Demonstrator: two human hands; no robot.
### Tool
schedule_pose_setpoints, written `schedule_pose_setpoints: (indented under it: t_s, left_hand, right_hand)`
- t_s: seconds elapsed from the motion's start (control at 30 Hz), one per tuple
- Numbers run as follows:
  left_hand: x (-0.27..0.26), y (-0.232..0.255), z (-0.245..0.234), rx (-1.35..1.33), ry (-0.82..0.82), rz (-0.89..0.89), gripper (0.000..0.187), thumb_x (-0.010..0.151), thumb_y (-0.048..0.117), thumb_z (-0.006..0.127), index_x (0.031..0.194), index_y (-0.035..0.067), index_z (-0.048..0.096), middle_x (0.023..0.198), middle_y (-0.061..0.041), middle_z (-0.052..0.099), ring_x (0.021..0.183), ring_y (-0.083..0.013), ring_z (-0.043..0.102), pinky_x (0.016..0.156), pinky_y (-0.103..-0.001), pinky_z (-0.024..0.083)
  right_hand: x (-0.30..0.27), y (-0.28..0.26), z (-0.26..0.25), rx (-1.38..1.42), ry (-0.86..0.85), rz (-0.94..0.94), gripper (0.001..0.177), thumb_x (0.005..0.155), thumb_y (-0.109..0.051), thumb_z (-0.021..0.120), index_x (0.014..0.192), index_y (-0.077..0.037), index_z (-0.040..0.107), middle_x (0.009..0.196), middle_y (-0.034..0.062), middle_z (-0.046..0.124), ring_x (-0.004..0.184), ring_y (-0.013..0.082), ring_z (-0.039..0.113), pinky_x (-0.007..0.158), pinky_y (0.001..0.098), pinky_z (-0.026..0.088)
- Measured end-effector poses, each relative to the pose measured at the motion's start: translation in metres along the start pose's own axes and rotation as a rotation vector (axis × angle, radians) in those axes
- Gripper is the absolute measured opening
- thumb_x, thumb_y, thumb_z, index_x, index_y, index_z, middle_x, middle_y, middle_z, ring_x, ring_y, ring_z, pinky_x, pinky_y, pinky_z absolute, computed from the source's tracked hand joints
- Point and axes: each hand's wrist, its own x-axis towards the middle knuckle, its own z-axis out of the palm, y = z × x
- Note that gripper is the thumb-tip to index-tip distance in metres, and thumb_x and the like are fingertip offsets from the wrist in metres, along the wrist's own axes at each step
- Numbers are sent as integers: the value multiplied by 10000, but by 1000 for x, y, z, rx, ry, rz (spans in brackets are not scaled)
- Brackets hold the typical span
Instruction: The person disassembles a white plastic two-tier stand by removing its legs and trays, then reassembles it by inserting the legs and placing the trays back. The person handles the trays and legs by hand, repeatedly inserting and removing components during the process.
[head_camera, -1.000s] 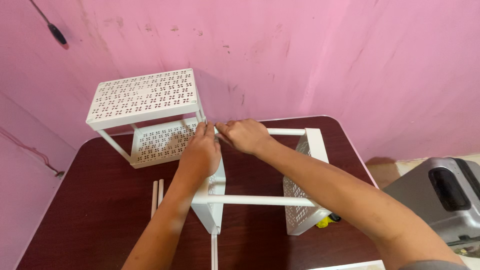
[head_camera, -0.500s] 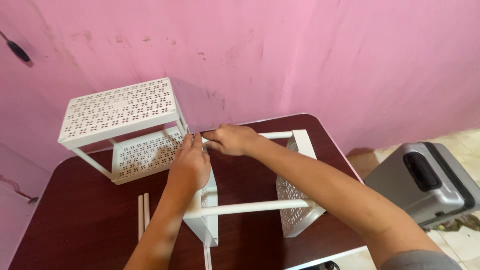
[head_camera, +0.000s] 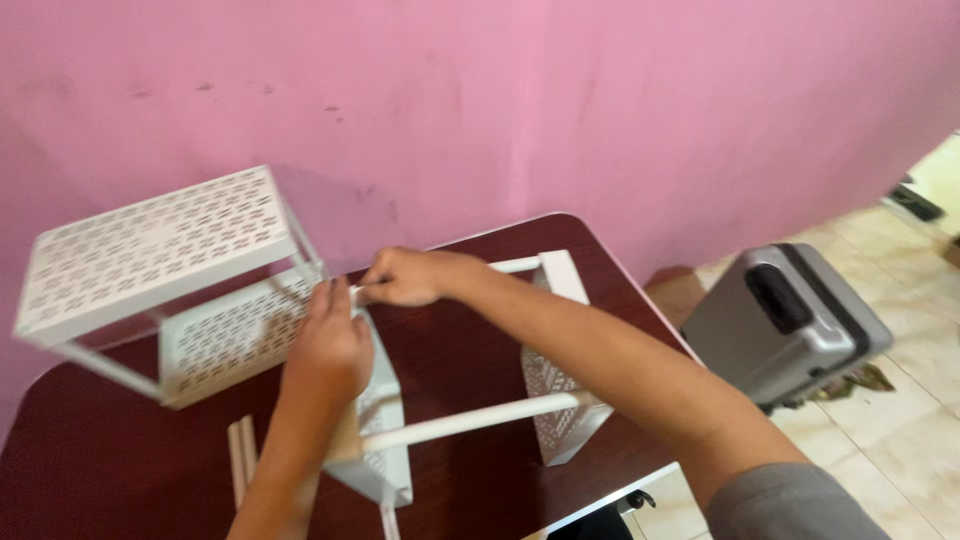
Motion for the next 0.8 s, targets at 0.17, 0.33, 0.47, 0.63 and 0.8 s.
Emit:
schedule_pose_setpoints:
  t_s: [0.17, 0.33, 0.47, 0.63, 0.8]
  left_hand:
    - [-10, 0, -7, -9, -12, 23, 557, 988, 176, 488, 1471, -98, 440, 1501, -358, 419, 1336, -496, 479, 1117, -526, 406]
    - [-11, 11, -16, 59, 147, 212, 473, 984, 85, 531, 1361, -200, 517, 1354, -416, 539, 1286, -498, 556, 1055, -517, 487]
    - [-13, 11, -12, 130, 257, 348, 388, 997, 21, 554, 1263, -261, 556, 1218, -433, 610, 1217, -534, 597, 996, -500, 539]
    - [-11, 4, -4, 201, 214, 332, 355, 1060, 21, 490, 1305, -232, 531, 1337, -411, 571, 1314, -527, 542, 1076, -498, 466]
    - [-6, 10, 4, -24, 109, 81, 549, 976, 108, 541, 1433, -175, 431, 1468, -380, 426, 1357, -503, 511, 1096, -505, 472]
  right_hand:
    - [-10, -13, 5, -149, 108, -50, 314, 959, -380, 603, 1082, -156, 786, 909, 138, 777, 877, 310, 734, 816, 443, 581]
    - [-27, -33, 4, -277, 139, 46, 369, 967, -448, 560, 1196, -221, 739, 934, 122, 769, 885, 313, 732, 805, 483, 585]
    - [-35, -37, 10, -429, 192, 35, 432, 987, -494, 531, 1277, -211, 680, 885, 143, 759, 807, 335, 735, 752, 510, 588]
    - [-40, -28, 19, -538, 346, -107, 399, 1006, -433, 548, 1269, -159, 670, 875, 121, 761, 728, 370, 725, 647, 518, 578]
    - [-31, -12, 5, -351, 200, -92, 370, 985, -383, 623, 1257, -145, 699, 977, 159, 765, 856, 351, 736, 806, 472, 588]
